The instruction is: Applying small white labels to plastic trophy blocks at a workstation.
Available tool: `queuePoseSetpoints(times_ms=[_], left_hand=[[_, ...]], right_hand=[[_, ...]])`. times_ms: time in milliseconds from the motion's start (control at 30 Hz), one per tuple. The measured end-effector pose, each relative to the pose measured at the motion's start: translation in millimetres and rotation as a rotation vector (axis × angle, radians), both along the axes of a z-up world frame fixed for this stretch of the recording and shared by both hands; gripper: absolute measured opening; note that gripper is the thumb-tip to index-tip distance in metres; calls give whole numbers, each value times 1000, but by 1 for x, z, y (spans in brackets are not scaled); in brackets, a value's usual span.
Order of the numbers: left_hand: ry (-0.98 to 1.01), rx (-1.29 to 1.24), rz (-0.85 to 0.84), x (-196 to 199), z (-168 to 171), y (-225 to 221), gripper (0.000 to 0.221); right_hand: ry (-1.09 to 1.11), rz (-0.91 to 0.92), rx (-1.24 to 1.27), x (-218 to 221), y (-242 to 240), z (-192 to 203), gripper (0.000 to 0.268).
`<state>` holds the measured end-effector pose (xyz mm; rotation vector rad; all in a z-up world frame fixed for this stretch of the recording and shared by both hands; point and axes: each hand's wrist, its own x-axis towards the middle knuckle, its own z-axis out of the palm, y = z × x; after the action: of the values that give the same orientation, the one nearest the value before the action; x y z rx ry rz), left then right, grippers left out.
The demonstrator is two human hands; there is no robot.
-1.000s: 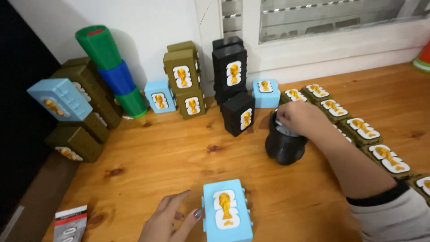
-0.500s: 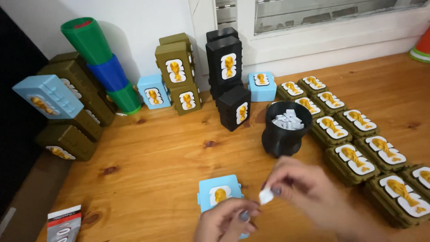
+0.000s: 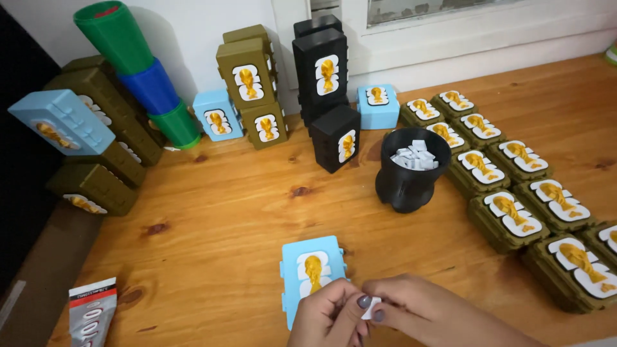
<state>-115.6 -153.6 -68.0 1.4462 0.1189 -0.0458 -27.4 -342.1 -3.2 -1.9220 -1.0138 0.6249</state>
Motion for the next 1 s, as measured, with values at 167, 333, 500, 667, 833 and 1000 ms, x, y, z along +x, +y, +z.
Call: queuePoseSetpoints(times_ms=[167, 333, 500, 667, 833, 1000], left_hand=[[-202, 623, 125, 2, -16, 21, 11], [-331, 809, 385, 25, 39, 65, 11], [-335, 933, 142, 52, 23, 78, 35], [-298, 714, 25, 53, 9, 70, 34], [-290, 637, 52, 54, 10, 71, 34], [-374, 644, 66, 59, 8, 72, 31]], right_hand=[[128, 152, -14, 29, 1, -38, 20], [361, -36, -81, 90, 21, -64, 35], [468, 47, -105, 106, 39, -86, 41], [644, 159, -124, 110, 42, -99, 42], [679, 278, -163, 123, 45, -105, 40], [629, 326, -113, 126, 52, -99, 33]])
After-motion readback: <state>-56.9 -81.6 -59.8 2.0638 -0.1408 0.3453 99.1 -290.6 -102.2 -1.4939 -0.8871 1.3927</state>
